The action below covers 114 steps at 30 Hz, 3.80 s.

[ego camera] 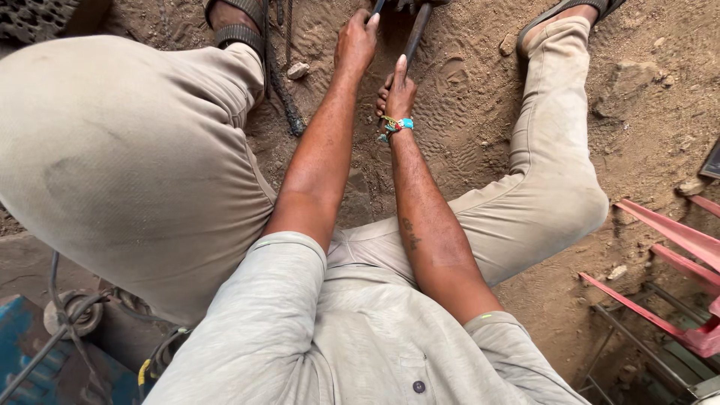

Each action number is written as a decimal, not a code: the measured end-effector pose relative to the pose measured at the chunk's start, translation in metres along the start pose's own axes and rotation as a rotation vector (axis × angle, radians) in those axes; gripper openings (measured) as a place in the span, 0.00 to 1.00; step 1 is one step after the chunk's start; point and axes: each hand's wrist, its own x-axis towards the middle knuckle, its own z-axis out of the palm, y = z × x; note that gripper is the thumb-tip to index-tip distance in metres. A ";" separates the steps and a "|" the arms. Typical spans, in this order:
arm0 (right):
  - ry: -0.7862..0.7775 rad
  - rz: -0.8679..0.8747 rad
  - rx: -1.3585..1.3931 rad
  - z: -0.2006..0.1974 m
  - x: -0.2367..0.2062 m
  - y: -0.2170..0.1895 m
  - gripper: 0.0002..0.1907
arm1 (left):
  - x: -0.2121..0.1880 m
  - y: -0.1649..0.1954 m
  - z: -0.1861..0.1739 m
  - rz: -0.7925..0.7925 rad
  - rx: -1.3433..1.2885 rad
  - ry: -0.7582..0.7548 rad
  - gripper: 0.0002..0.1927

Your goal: The person sits on the ground in a workshop and uses a hammer and a metal chisel to strike a metal gear. They repeatedly hit the chisel to adjust or clean the gear's teeth and inner surface.

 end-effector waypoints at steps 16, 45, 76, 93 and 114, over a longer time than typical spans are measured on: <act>0.043 -0.061 -0.079 -0.001 -0.001 -0.002 0.32 | -0.006 0.010 -0.009 -0.325 -0.060 -0.157 0.22; -0.043 -0.839 0.262 -0.040 0.053 -0.088 0.31 | 0.002 0.015 -0.030 -0.389 0.070 -0.172 0.16; 0.003 -0.852 -0.266 -0.037 0.061 -0.082 0.36 | -0.007 0.012 -0.031 -0.440 0.009 -0.289 0.19; -0.035 -0.782 -0.370 -0.021 0.066 -0.069 0.40 | 0.000 0.018 -0.039 -0.358 0.046 -0.181 0.18; -0.029 -0.452 -0.594 -0.009 0.057 -0.068 0.39 | -0.002 0.026 -0.042 -0.391 -0.015 -0.210 0.19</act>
